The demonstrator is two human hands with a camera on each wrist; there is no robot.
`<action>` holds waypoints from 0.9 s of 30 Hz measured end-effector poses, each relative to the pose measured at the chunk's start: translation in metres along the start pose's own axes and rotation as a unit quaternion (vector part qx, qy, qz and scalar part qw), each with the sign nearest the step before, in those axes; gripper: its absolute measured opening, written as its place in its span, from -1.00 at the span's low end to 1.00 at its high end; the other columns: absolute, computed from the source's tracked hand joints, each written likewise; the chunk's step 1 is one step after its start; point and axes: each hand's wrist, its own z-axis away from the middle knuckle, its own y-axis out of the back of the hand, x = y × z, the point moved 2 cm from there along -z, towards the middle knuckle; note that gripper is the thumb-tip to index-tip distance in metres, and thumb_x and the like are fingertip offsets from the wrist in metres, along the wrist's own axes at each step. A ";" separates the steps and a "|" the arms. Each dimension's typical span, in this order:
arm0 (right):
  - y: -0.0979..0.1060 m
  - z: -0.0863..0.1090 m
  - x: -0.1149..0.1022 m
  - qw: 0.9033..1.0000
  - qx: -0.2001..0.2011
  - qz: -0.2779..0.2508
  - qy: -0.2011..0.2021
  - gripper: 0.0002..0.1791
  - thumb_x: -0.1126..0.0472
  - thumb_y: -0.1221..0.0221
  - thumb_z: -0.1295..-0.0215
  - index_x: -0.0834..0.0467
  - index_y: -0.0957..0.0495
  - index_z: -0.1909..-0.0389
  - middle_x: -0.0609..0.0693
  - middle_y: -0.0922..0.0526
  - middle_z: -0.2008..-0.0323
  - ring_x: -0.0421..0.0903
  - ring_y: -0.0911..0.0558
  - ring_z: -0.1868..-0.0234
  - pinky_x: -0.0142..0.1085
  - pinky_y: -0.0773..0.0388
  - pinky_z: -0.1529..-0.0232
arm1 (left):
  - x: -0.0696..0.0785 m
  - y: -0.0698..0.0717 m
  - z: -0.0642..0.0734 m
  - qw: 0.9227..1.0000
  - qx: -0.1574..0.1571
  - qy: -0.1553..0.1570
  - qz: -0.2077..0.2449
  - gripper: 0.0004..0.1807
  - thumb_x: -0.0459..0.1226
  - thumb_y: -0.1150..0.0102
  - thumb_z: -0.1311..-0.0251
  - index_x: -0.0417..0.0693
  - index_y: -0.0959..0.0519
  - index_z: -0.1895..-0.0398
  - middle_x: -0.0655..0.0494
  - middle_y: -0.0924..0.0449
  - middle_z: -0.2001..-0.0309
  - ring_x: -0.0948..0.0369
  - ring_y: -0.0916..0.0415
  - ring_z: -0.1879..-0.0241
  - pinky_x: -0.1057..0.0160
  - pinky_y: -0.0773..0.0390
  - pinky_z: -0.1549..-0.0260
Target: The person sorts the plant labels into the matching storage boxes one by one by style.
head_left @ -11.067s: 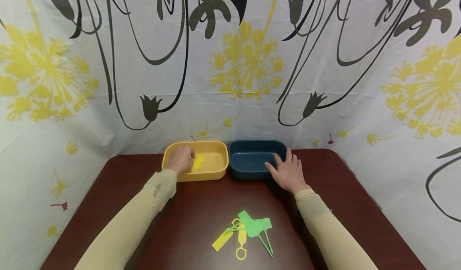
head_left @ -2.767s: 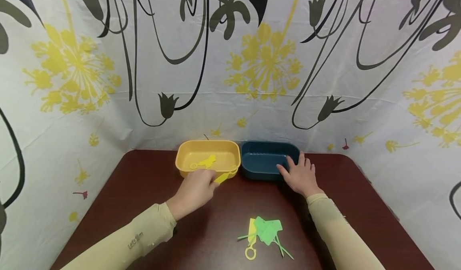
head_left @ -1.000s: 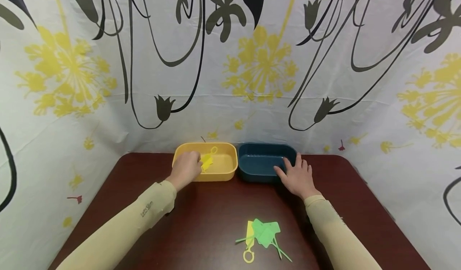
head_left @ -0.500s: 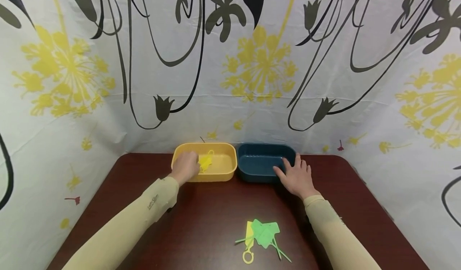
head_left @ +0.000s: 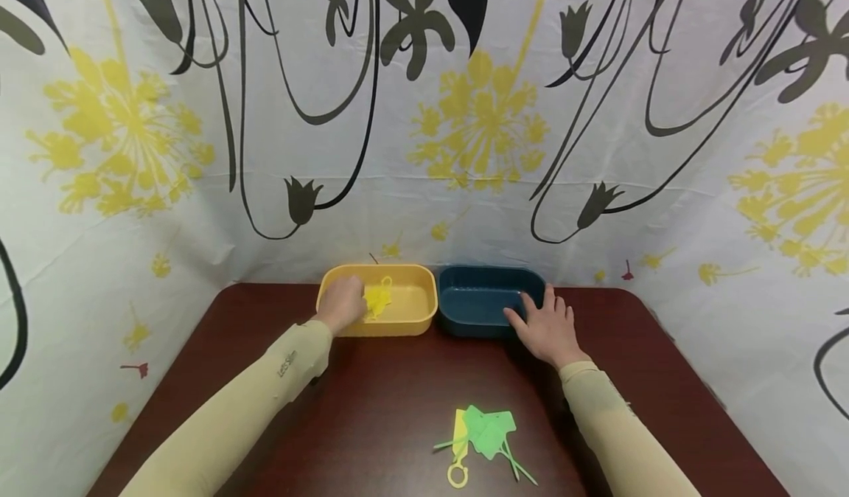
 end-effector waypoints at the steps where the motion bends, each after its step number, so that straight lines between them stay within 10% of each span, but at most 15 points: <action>1: 0.000 0.000 0.000 1.000 0.000 0.000 0.000 -0.03 -0.49 0.25 -0.43 0.21 -0.23 -0.51 0.50 0.16 -0.50 0.55 -0.03 -0.40 0.46 0.12 -0.29 | 0.000 -0.001 -0.001 1.000 -0.002 0.002 0.000 -0.62 -0.48 -0.13 -0.19 -0.04 -0.31 0.73 0.13 -0.04 0.66 0.20 -0.02 0.64 0.24 -0.14 0.58; 27: 0.001 0.002 -0.001 1.000 0.003 0.002 0.002 -0.05 -0.47 0.23 -0.44 0.21 -0.24 -0.51 0.50 0.16 -0.50 0.57 -0.03 -0.39 0.45 0.11 -0.30 | -0.014 -0.011 -0.009 0.999 -0.021 0.027 -0.003 -0.68 -0.45 -0.18 -0.24 -0.08 -0.42 0.67 0.13 -0.16 0.68 0.21 -0.13 0.66 0.25 -0.25 0.59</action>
